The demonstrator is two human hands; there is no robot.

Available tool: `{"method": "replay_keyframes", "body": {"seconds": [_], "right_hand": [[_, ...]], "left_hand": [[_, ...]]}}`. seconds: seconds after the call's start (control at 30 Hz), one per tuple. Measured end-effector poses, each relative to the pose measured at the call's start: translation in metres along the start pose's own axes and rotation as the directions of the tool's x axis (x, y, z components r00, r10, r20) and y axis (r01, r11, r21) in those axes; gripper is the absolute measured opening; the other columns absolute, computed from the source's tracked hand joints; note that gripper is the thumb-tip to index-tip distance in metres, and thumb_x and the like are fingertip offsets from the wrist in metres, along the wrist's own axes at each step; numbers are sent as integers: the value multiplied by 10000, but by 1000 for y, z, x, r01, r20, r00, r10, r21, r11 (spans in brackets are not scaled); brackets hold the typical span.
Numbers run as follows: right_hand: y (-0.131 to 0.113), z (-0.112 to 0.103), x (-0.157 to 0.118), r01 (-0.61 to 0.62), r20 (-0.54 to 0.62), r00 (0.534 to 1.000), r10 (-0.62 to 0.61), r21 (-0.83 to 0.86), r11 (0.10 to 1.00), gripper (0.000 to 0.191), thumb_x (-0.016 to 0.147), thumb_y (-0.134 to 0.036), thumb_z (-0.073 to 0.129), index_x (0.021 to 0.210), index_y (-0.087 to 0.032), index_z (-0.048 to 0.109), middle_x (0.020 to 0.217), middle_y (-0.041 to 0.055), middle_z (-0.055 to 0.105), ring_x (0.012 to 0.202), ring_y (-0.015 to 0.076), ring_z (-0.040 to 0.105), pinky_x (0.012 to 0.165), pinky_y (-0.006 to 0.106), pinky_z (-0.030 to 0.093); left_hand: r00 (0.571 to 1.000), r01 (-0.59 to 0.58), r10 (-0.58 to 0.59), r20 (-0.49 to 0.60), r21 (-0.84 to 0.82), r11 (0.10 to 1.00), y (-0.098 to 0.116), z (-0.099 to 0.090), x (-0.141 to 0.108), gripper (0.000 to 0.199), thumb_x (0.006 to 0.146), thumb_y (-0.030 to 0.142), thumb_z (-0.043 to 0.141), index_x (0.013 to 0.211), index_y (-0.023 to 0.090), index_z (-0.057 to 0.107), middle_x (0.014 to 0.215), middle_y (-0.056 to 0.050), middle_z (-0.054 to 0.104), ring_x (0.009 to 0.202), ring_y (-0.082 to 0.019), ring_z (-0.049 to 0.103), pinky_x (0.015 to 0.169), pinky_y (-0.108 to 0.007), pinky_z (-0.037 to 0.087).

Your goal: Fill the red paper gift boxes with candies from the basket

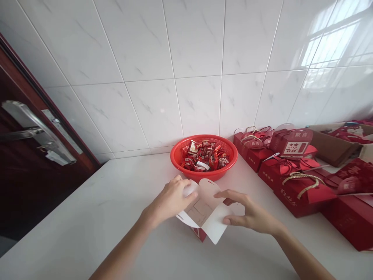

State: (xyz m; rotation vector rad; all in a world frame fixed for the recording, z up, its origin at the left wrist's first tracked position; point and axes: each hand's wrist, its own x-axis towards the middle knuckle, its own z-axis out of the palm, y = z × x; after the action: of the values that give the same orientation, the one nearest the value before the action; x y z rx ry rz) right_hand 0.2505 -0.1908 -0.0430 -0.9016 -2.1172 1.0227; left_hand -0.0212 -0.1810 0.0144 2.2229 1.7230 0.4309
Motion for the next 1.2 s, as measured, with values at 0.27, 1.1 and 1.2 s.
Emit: {"method": "replay_keyframes", "body": {"seconds": [0.27, 1.1, 1.2], "right_hand": [[-4, -1, 3, 231, -174, 959, -222, 31, 972, 402, 947, -517, 574, 1259, -271, 638, 1330, 124, 628, 1225, 272, 602, 999, 436, 522], [5, -22, 63, 82, -512, 847, -146, -146, 986, 207, 925, -374, 540, 956, -214, 668, 960, 65, 714, 777, 186, 674, 736, 331, 562], [5, -35, 97, 29, -499, 863, -80, -109, 994, 155, 875, -298, 556, 945, -208, 662, 954, 59, 720, 778, 185, 664, 751, 339, 556]], "left_hand": [[978, -205, 186, -96, -280, 938, 4, -21, 43, 287, 873, 403, 573, 987, 197, 736, 1007, -58, 731, 750, -177, 675, 690, -288, 560], [977, -107, 170, 131, -390, 914, -26, 13, 164, 469, 511, 333, 869, 943, 183, 767, 933, -52, 750, 864, -239, 668, 734, -289, 493], [976, -104, 170, 137, -390, 915, -25, 15, 166, 457, 428, 228, 877, 870, 192, 767, 917, -52, 749, 907, -267, 662, 767, -311, 495]]}}
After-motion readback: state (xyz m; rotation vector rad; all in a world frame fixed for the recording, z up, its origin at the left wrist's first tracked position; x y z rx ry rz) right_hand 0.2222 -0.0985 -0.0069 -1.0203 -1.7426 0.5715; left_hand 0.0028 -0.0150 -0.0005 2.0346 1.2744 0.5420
